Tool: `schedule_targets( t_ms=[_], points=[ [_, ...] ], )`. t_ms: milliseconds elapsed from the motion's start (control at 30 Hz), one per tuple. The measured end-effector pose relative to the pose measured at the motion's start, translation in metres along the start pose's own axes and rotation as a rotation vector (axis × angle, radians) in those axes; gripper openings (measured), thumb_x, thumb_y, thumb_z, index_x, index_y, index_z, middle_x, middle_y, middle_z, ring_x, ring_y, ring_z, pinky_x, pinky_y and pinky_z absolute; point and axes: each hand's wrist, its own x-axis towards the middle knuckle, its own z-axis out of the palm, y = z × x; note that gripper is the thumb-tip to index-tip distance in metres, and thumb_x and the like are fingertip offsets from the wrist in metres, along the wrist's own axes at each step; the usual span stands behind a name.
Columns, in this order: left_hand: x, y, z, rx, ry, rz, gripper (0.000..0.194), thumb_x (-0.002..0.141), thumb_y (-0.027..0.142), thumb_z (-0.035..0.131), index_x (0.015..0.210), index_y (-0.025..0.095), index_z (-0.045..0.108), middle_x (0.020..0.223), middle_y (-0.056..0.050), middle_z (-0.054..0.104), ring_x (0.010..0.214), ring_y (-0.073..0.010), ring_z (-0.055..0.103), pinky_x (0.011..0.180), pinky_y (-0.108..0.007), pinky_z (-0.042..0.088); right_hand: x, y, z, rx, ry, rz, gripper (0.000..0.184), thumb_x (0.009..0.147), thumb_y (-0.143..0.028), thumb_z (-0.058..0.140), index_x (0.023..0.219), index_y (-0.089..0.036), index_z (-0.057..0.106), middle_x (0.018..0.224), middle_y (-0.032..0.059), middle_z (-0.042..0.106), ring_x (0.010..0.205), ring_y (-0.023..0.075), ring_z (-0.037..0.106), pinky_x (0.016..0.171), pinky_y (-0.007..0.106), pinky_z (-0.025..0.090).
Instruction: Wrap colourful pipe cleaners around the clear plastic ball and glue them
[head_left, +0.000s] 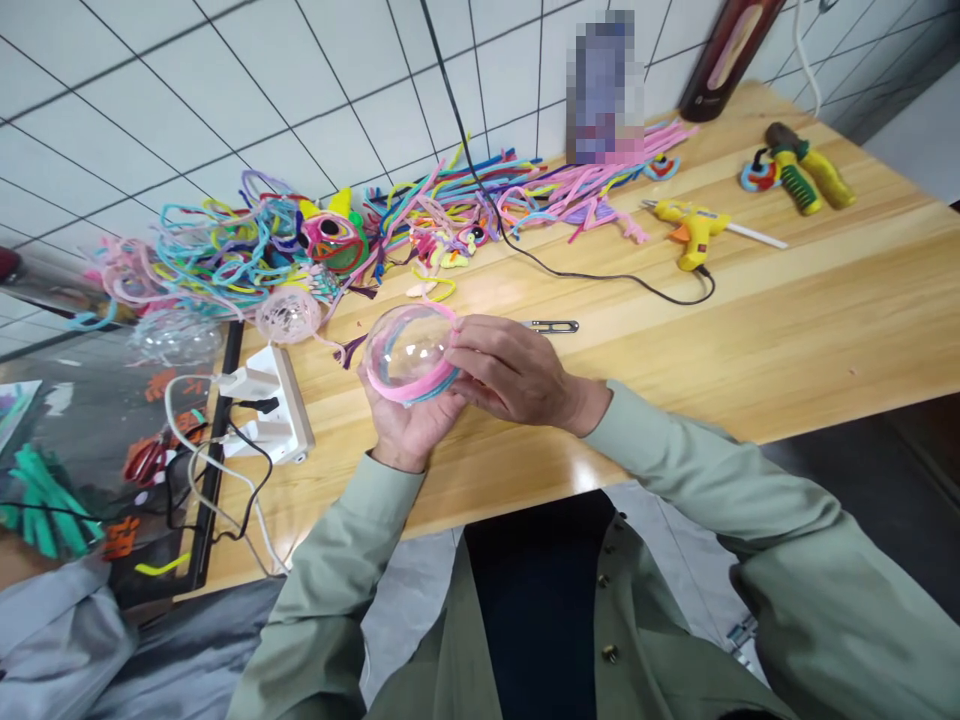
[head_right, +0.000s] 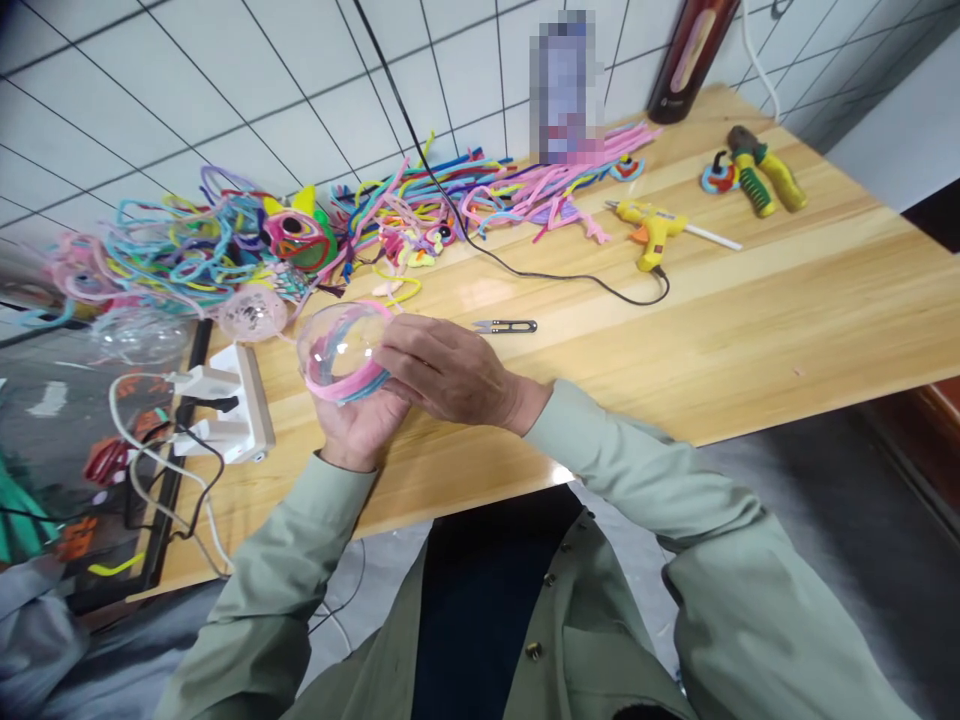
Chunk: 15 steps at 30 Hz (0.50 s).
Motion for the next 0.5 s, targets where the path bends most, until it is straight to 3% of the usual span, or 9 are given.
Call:
schedule_targets(
  t_ms=[167,500],
  points=[
    [0.0,-0.002,-0.001,-0.024,-0.02,-0.031,0.078,0.112,0.084,0.04,0.15,0.023,0.069,0.117,-0.014,0.077,0.093,-0.0239,0.071,0.063,-0.027,0.057,0.004,0.001,-0.003,-0.004,0.059,-0.046,0.032,0.118,-0.041,0.066,0.141,-0.02,0.068,0.129,0.0141,0.079,0.126,0.0274,0.079,0.105,0.049,0.072],
    [0.004,-0.002,-0.003,-0.017,-0.025,-0.081,0.075,0.114,0.079,0.036,0.154,0.023,0.067,0.118,-0.015,0.078,0.096,-0.0278,0.072,0.069,-0.034,0.063,0.002,0.011,-0.003,0.108,0.003,-0.021,0.036,0.115,-0.042,0.072,0.145,-0.024,0.065,0.129,0.0122,0.076,0.125,0.0286,0.071,0.106,0.05,0.064]
  ],
)
